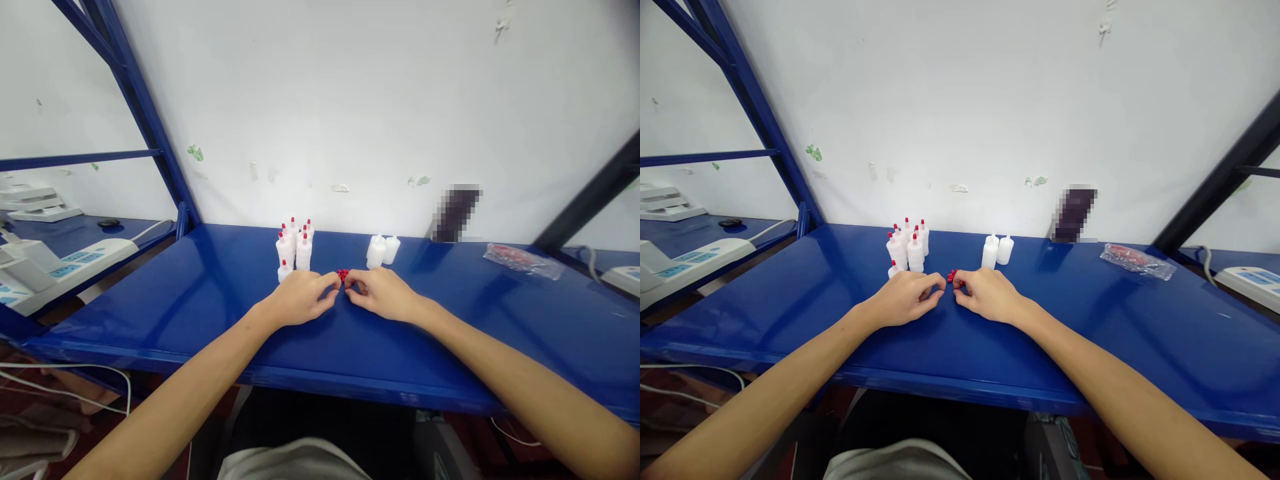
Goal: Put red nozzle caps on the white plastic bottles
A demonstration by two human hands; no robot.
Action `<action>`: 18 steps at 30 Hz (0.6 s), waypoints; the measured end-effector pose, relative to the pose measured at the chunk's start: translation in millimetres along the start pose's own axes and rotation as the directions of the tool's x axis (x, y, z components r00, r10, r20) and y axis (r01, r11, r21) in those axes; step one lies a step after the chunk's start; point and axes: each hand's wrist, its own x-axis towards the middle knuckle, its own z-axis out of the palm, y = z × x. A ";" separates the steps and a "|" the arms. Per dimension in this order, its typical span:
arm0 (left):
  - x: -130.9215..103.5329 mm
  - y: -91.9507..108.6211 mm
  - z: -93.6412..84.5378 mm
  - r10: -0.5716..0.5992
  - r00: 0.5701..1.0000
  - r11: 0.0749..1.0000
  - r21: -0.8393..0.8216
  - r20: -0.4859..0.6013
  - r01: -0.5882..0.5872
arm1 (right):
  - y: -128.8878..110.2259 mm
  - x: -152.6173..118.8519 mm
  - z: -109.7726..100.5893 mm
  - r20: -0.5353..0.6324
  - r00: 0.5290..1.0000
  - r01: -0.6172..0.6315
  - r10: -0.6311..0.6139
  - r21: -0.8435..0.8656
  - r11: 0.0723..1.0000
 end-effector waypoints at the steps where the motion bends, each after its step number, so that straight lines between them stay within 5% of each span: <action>1: 0.1 0.1 0.0 0.004 0.999 1.000 -0.003 -0.037 -0.004 | -2.5 -0.1 0.6 -0.019 1.000 -0.015 0.017 0.127 0.992; 6: 1.6 0.5 -0.6 0.053 0.966 0.998 -0.027 -0.253 -0.062 | -14.6 0.4 5.6 0.063 0.986 -0.146 0.153 0.760 0.633; 18: 3.0 6.3 1.1 0.119 0.926 0.991 -0.019 -0.358 -0.135 | -16.6 1.0 15.2 0.078 0.980 -0.137 0.185 0.933 0.332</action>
